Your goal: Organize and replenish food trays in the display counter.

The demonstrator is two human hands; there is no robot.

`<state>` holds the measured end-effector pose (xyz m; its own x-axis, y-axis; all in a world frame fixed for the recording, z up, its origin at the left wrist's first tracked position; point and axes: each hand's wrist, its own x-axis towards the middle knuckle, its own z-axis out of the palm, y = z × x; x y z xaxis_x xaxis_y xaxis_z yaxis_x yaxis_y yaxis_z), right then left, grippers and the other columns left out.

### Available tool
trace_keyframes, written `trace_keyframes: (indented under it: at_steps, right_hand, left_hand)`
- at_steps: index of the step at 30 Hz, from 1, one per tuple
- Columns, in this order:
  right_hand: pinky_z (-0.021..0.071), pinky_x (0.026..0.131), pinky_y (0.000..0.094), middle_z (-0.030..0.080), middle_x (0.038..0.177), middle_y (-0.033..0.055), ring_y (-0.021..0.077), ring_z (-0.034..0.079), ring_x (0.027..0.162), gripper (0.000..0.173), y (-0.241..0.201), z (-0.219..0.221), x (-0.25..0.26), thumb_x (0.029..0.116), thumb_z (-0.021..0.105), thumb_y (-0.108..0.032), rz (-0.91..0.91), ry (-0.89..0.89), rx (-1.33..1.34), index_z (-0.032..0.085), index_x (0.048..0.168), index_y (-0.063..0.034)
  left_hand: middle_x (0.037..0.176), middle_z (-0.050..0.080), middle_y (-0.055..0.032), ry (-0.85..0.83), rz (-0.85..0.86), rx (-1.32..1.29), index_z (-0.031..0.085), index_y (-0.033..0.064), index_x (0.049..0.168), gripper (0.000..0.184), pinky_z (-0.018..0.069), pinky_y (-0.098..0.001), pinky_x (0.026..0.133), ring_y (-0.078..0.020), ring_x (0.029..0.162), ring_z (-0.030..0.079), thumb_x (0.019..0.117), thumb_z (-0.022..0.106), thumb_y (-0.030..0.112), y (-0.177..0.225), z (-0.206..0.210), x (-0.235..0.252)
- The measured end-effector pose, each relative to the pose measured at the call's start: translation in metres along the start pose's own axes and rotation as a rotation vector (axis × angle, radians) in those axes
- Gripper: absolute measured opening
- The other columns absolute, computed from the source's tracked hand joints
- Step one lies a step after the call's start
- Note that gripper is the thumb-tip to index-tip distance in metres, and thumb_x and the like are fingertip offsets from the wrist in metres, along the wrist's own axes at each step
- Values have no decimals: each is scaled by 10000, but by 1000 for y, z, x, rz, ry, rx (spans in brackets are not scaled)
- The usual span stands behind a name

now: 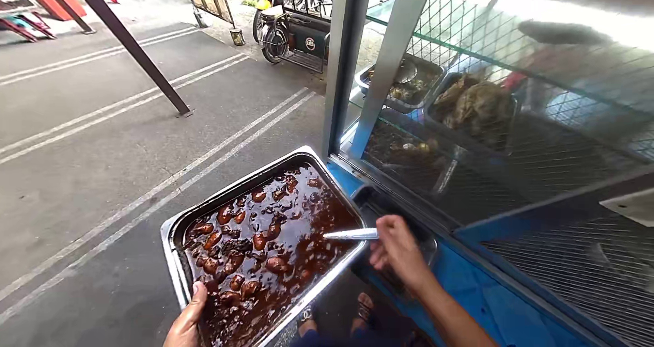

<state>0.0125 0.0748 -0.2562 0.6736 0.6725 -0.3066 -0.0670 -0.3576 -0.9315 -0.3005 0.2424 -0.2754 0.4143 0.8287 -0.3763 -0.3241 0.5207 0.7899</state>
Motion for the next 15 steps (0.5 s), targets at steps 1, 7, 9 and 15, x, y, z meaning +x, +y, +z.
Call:
trace_keyframes:
  at_steps: [1, 7, 9, 15]
  right_hand:
    - [597, 535, 346, 678, 787, 78, 181, 674, 582, 344, 1, -2, 3, 1058, 565, -334, -41, 13, -90, 534, 1208, -27]
    - [486, 585, 340, 565, 672, -5, 124, 548, 601, 441, 17, -29, 8, 887, 739, -518, -175, 108, -474, 641, 937, -91]
    - [482, 581, 344, 551, 655, -3, 128, 532, 582, 442, 20, -38, 5, 875, 762, -501, -142, 52, -514, 638, 925, -80]
    - [530, 660, 389, 615, 724, 21, 163, 591, 645, 386, 28, -55, 2, 942, 700, -427, -112, -137, -589, 673, 1116, -83]
  left_hand:
    - [975, 766, -21, -10, -11, -15, 595, 139, 1147, 487, 626, -334, 855, -107, 931, 741, 1131, 146, 327, -6, 4, 0]
    - [969, 764, -18, -1, -37, 19, 597, 123, 1150, 484, 625, -327, 850, -99, 921, 740, 1131, 152, 311, -29, 21, 4]
    - [958, 768, -31, 0, -29, 47, 622, 111, 1137, 499, 626, -330, 842, -106, 906, 743, 1131, 165, 311, -32, 25, 6]
    - [954, 766, -28, 6, -51, 86, 610, 107, 1152, 476, 628, -338, 842, -106, 903, 743, 1131, 179, 306, -41, 35, 11]
